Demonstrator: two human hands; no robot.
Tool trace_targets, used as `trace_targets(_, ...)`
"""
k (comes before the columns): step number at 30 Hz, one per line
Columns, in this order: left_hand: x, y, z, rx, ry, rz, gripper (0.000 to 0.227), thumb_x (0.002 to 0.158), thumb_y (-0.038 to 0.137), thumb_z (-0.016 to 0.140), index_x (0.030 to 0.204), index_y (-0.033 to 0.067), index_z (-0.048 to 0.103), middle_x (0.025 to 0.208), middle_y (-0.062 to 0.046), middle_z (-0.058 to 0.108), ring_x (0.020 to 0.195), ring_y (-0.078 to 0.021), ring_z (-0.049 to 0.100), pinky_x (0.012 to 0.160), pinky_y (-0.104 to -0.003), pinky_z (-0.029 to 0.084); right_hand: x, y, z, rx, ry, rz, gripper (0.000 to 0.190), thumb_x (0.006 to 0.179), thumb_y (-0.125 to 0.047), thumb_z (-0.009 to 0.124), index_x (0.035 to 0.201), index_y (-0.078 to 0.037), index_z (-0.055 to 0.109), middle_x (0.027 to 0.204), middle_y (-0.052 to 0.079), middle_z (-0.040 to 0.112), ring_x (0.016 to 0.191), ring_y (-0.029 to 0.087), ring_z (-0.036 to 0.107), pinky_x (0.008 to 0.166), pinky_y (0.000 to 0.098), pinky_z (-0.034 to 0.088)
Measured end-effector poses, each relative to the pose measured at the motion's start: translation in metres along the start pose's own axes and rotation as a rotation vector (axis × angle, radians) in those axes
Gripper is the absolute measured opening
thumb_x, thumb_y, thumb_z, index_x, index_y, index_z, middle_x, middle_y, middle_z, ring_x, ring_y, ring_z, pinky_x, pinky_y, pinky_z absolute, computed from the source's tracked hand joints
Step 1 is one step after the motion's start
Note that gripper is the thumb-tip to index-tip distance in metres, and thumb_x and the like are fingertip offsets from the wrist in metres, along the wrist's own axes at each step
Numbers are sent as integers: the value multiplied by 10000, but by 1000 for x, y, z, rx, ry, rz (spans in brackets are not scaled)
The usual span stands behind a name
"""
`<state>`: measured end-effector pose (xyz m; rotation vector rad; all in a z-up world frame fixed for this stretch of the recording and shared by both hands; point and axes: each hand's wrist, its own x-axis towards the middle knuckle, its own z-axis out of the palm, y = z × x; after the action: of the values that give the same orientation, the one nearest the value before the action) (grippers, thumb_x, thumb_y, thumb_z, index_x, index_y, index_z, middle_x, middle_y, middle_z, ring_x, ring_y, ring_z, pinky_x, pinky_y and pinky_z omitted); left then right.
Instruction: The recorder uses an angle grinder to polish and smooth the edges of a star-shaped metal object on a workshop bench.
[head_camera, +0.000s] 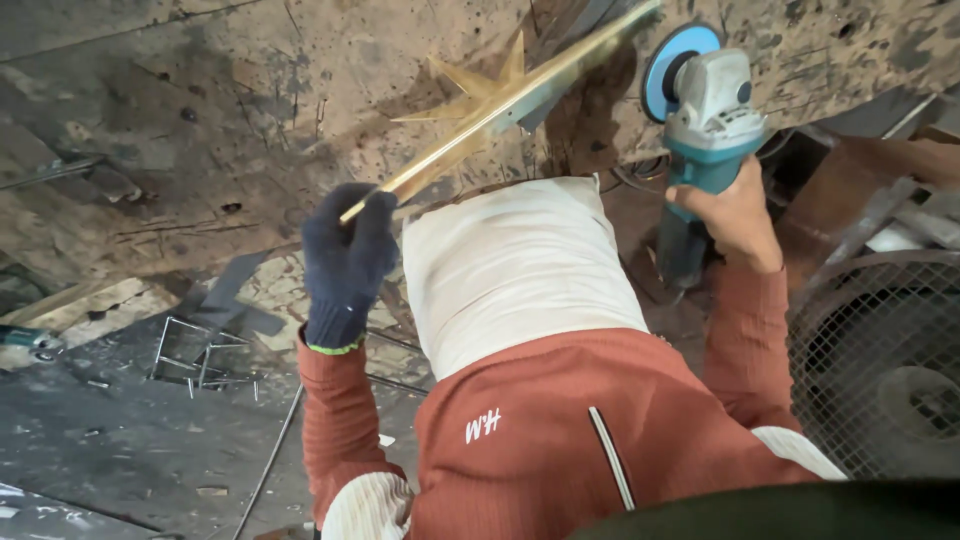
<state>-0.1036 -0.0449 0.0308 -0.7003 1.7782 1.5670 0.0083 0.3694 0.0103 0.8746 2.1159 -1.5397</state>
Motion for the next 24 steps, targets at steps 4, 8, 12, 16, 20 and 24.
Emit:
trace_targets(4, 15, 21, -4, -10, 25, 141, 141, 1020, 149, 676, 996, 11, 667, 672, 16, 589, 510, -64, 557, 452, -249, 419, -8, 24, 0, 15, -26, 5, 555, 744, -36, 779, 1276, -3, 625, 1118, 32, 660, 995, 141, 615, 913, 309, 515)
trace_targets(8, 54, 32, -13, -92, 119, 396, 136, 1032, 123, 741, 1023, 31, 640, 752, -4, 631, 582, -80, 579, 510, -258, 452, -22, 28, -4, 148, 10, 23, 564, 740, -42, 766, 1286, -17, 628, 1128, 26, 672, 994, 139, 636, 902, 301, 527)
trace_targets(12, 116, 39, -27, -108, 9, 732, 226, 1101, 144, 779, 1046, 56, 578, 798, -24, 620, 676, -79, 590, 597, -251, 452, -37, 51, -14, 184, 48, 71, 519, 752, -25, 754, 1255, 13, 633, 1076, 76, 712, 935, 176, 700, 860, 318, 564)
trace_targets(16, 169, 18, 14, -16, 0, 915, 179, 1124, 204, 756, 1132, 31, 712, 845, -61, 696, 694, -157, 625, 650, -318, 504, -45, 38, -8, 202, 53, 38, 514, 751, -10, 734, 1254, 27, 630, 1088, 75, 714, 941, 185, 721, 847, 326, 573)
trace_targets(20, 123, 3, 84, 388, 367, 1002, 705, 954, 388, 833, 1405, 15, 440, 1242, -169, 594, 1137, -310, 601, 997, -444, 517, -49, 49, -7, 186, 75, 25, 506, 754, -17, 741, 1248, 30, 645, 1048, 79, 725, 908, 182, 712, 838, 323, 567)
trace_targets(24, 75, -64, 129, 493, 312, 745, 980, 846, 372, 839, 1514, -53, 262, 1348, -285, 494, 1250, -412, 501, 1063, -490, 475, -51, 50, -3, 205, 105, 52, 498, 753, -36, 746, 1236, 29, 643, 1052, 70, 721, 909, 174, 705, 848, 316, 568)
